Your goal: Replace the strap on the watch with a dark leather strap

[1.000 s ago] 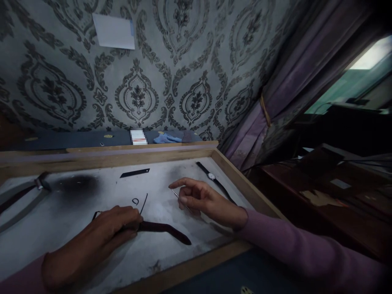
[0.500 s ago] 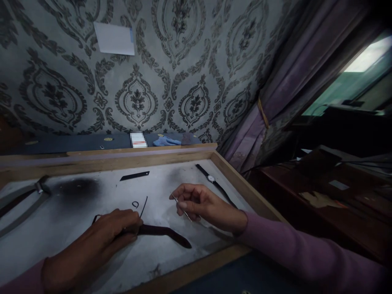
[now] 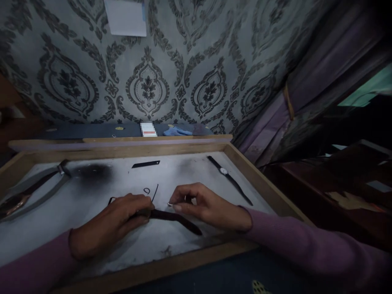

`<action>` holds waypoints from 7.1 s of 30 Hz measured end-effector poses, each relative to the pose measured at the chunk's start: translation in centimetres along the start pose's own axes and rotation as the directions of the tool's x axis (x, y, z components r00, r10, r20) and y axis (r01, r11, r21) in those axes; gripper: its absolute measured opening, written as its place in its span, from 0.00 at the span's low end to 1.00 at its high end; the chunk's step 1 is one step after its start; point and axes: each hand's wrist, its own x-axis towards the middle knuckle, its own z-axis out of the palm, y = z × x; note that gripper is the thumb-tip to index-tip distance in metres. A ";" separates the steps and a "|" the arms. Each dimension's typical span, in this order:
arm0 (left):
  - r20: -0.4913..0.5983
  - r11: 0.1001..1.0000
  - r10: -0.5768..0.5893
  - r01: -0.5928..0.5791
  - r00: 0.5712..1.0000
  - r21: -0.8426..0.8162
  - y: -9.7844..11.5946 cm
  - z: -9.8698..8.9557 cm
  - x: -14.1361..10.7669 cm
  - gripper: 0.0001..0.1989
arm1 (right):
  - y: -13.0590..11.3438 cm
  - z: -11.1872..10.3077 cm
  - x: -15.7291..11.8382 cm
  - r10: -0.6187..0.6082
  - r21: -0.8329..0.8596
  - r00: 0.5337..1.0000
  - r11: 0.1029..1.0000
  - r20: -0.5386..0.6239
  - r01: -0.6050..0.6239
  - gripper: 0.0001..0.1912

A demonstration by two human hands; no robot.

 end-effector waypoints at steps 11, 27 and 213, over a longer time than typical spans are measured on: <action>-0.009 0.999 0.027 -0.026 1.000 0.018 -0.2 0.0 0.1 0.04 | 0.8 2.0 0.9 0.030 0.011 0.996 0.999 0.084 -0.031 0.05; -0.009 0.999 0.053 -0.053 0.999 0.009 0.2 -0.4 0.1 0.05 | 0.6 1.7 0.2 -0.083 -0.306 0.994 0.950 -0.065 0.059 0.04; 0.078 0.999 -0.034 0.036 0.996 -0.019 0.8 -2.1 0.4 0.08 | 0.2 2.3 1.5 -0.243 -0.264 0.967 0.930 0.080 0.256 0.05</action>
